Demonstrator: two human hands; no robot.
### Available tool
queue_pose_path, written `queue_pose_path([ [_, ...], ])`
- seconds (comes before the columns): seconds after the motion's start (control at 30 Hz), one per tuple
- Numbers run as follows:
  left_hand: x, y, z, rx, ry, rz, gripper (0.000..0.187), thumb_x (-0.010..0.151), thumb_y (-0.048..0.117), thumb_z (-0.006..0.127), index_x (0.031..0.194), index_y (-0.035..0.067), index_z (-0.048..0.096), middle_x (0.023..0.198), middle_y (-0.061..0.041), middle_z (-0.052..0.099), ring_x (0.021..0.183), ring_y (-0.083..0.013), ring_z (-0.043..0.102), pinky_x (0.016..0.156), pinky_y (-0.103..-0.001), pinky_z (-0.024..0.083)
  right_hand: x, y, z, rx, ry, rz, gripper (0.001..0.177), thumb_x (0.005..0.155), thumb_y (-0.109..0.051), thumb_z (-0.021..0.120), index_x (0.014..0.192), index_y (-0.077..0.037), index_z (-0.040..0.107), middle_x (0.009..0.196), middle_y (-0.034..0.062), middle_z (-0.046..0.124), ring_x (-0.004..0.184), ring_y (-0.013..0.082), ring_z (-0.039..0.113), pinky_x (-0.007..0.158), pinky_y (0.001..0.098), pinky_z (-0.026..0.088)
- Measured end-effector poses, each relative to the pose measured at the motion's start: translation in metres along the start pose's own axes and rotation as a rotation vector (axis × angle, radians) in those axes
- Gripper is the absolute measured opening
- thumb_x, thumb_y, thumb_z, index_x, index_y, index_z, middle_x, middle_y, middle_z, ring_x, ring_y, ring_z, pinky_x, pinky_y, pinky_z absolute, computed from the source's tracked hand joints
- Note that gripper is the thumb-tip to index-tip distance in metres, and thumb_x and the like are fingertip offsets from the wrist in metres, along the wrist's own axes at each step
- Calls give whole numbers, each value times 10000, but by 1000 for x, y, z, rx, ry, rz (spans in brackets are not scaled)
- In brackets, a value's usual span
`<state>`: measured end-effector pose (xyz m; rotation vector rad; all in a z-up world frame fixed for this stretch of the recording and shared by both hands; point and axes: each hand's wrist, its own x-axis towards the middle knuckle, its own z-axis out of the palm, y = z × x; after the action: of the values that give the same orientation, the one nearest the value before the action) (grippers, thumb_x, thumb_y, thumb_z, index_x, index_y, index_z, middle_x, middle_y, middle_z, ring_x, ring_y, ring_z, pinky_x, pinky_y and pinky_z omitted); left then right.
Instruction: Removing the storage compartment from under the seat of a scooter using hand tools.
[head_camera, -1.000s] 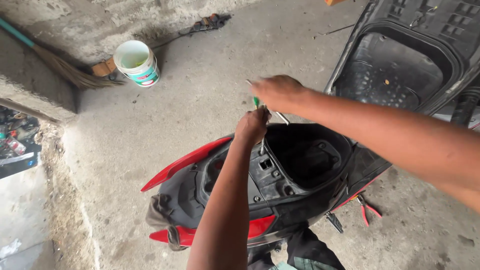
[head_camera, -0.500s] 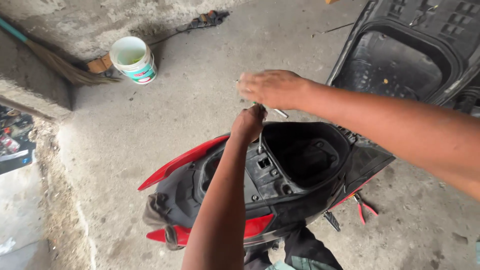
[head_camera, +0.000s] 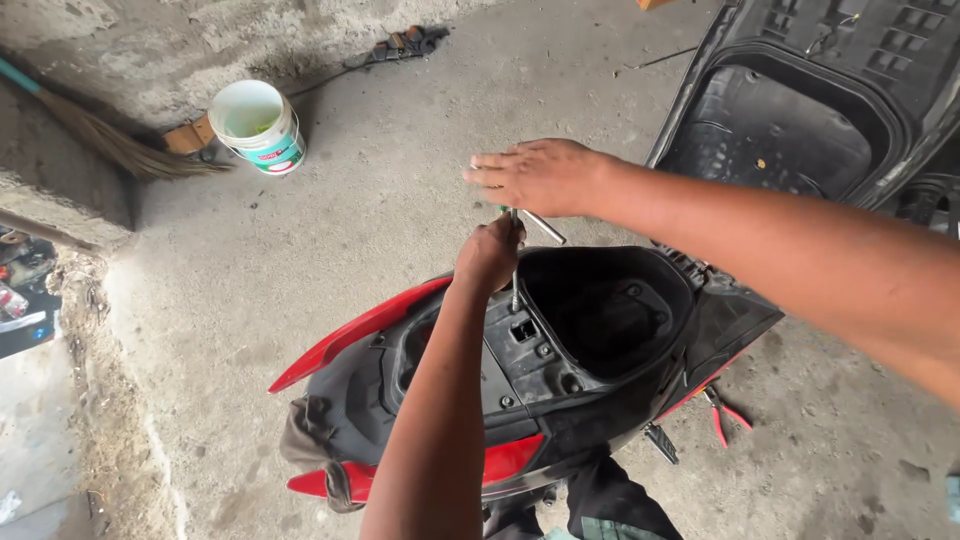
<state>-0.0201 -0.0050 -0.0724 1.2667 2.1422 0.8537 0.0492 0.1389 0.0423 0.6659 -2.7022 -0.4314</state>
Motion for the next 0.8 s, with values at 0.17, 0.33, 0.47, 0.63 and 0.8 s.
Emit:
queue_pose_path([
  [0.17, 1, 2, 1, 20, 6, 92, 285, 942, 263, 524, 1187, 174, 640, 1059, -191, 720, 969, -418, 685, 821, -535, 538, 27, -20, -37, 216, -753, 600, 390, 1025, -382, 550, 1024, -42, 742, 1078, 165, 730, 1032, 321, 727, 907, 462, 566],
  [0.33, -5, -3, 2, -2, -5, -24, 281, 1009, 348, 548, 1160, 132, 646, 1045, -230, 706, 1013, -454, 644, 841, -564, 506, 32, -25, -42, 455, -823, 991, 430, 1019, -441, 601, 1086, -34, 724, 1096, 198, 713, 1056, 355, 709, 905, 461, 553],
  [0.47, 2, -1, 0, 2, 9, 9, 292, 987, 352, 552, 1113, 115, 667, 1027, -214, 727, 1003, -432, 675, 847, -541, 528, 6, 2, -25, 145, -115, 89, 292, 897, -172, 581, 1112, -84, 759, 1183, 89, 745, 1146, 268, 688, 887, 419, 561],
  [0.63, -3, 7, -3, 33, -89, -54, 338, 1038, 418, 505, 1171, 141, 647, 1051, -228, 697, 1015, -425, 666, 864, -538, 519, 26, -13, -38, -60, -815, 66, 453, 1005, -477, 561, 991, -84, 786, 1055, 74, 748, 1117, 216, 691, 1032, 385, 531],
  [0.8, -1, -7, 9, 2, -42, -19, 295, 1012, 370, 540, 1127, 139, 682, 1048, -206, 724, 1030, -417, 667, 862, -547, 513, 31, -28, -15, 162, -700, 652, 568, 950, -590, 569, 975, -59, 772, 950, 187, 724, 923, 358, 721, 816, 501, 565],
])
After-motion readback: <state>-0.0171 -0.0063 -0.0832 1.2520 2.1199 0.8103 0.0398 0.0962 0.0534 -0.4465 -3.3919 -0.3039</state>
